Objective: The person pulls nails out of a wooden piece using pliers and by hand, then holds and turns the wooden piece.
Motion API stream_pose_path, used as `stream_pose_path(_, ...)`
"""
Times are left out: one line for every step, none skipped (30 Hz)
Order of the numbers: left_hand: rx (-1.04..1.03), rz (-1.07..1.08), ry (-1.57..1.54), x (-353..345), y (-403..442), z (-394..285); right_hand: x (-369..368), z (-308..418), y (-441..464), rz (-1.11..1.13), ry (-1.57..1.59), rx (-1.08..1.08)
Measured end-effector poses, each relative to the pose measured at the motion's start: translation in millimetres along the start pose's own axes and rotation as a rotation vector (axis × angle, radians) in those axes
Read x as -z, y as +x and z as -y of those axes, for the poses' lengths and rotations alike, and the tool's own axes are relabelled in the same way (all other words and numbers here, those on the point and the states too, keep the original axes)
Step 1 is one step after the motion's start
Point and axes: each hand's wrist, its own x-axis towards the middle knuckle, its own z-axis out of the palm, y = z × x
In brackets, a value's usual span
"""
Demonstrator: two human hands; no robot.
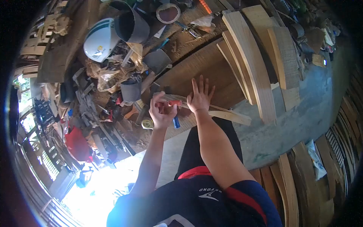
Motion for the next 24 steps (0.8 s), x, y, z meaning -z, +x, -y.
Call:
stream_pose_path(-0.018, -0.051, 0.094, -6.0, -0.4, -0.6, 0.2, -0.5, -0.2, 0.009, -0.017, -0.004)
stream_pose_path(-0.057, -0.168, 0.056, -17.9, -0.6, 2.2, -0.1, -0.2, -0.3, 0.006, -0.009, -0.002)
stream_pose_path(-0.042, -0.17, 0.05, -25.1, 0.3, 2.3, -0.8, -0.2, 0.3, 0.002, 0.002, 0.003)
stream_pose_path(0.03, -0.245, 0.07, -29.0, 2.7, -2.1, -2.9, -1.0, 0.6, 0.001, -0.002, 0.006)
stream_pose_path(0.1, -0.318, 0.093, -31.6, 5.5, -7.0, -4.1, -1.2, -0.1, 0.012, -0.008, 0.006)
stream_pose_path(0.133, -0.364, 0.223, -34.4, 11.7, -14.5, -4.1, -1.0, 0.2, 0.007, -0.009, 0.005)
stream_pose_path(0.141, -0.363, 0.222, -36.0, 16.3, -13.7, -4.5, -1.2, 0.3, 0.0, -0.009, 0.002)
stream_pose_path(0.036, -0.364, 0.414, -36.0, 19.8, -11.9, -4.3, -1.2, -0.9, 0.009, -0.014, 0.002)
stream_pose_path(-0.07, -0.363, 0.604, -36.6, 21.8, -8.7, -5.1, -1.8, -1.6, -0.001, -0.01, 0.008)
stream_pose_path(-0.048, -0.417, 0.508, -38.3, 23.2, -4.6, -5.6, -2.1, -0.4, -0.016, -0.004, 0.016)
stream_pose_path(-0.043, -0.421, 0.509, -39.5, 22.3, 2.2, -5.8, -1.8, 0.1, -0.013, -0.006, 0.021)
stream_pose_path(0.098, -0.509, 0.272, -41.1, 18.7, 13.0, -6.7, -1.8, -0.1, -0.021, -0.009, 0.018)
stream_pose_path(0.236, -0.59, 0.031, -43.1, 16.3, 22.9, -7.5, -1.8, -0.2, -0.03, -0.011, 0.013)
stream_pose_path(0.178, -0.635, 0.013, -46.4, 15.8, 33.8, -8.4, -2.0, 0.1, -0.027, -0.012, 0.014)
stream_pose_path(0.183, -0.636, 0.015, -43.0, 17.1, 30.5, -7.3, -2.2, 0.4, -0.025, -0.015, 0.017)
stream_pose_path(0.369, -0.579, -0.309, -36.1, 21.9, 20.9, -7.1, -2.9, -0.2, -0.023, -0.019, 0.019)
stream_pose_path(0.549, -0.509, -0.634, -29.4, 27.8, 11.2, -6.9, -2.9, -0.5, -0.02, -0.021, 0.02)
stream_pose_path(0.51, -0.477, -0.722, -24.7, 34.6, 5.3, -7.1, -2.8, -0.5, -0.023, -0.023, 0.021)
stream_pose_path(0.51, -0.483, -0.723, -19.5, 35.0, 19.5, -6.8, -2.7, -0.4, -0.027, -0.025, 0.025)
stream_pose_path(0.54, -0.422, -0.879, -12.9, 33.4, 42.5, -6.1, -2.7, -0.3, -0.027, -0.024, 0.033)
stream_pose_path(0.566, -0.357, -1.033, -7.9, 32.2, 62.9, -5.4, -2.5, 0.1, -0.024, -0.022, 0.028)
stream_pose_path(0.57, -0.369, -1.046, -4.3, 34.3, 68.1, -6.2, -2.4, -0.2, -0.02, -0.018, 0.022)
stream_pose_path(0.566, -0.377, -1.041, -3.2, 34.5, 72.5, -6.9, -2.4, -0.6, -0.017, -0.013, 0.029)
stream_pose_path(0.603, -0.439, -1.065, -3.2, 36.8, 70.1, -7.1, -2.5, 0.0, -0.027, -0.023, 0.029)
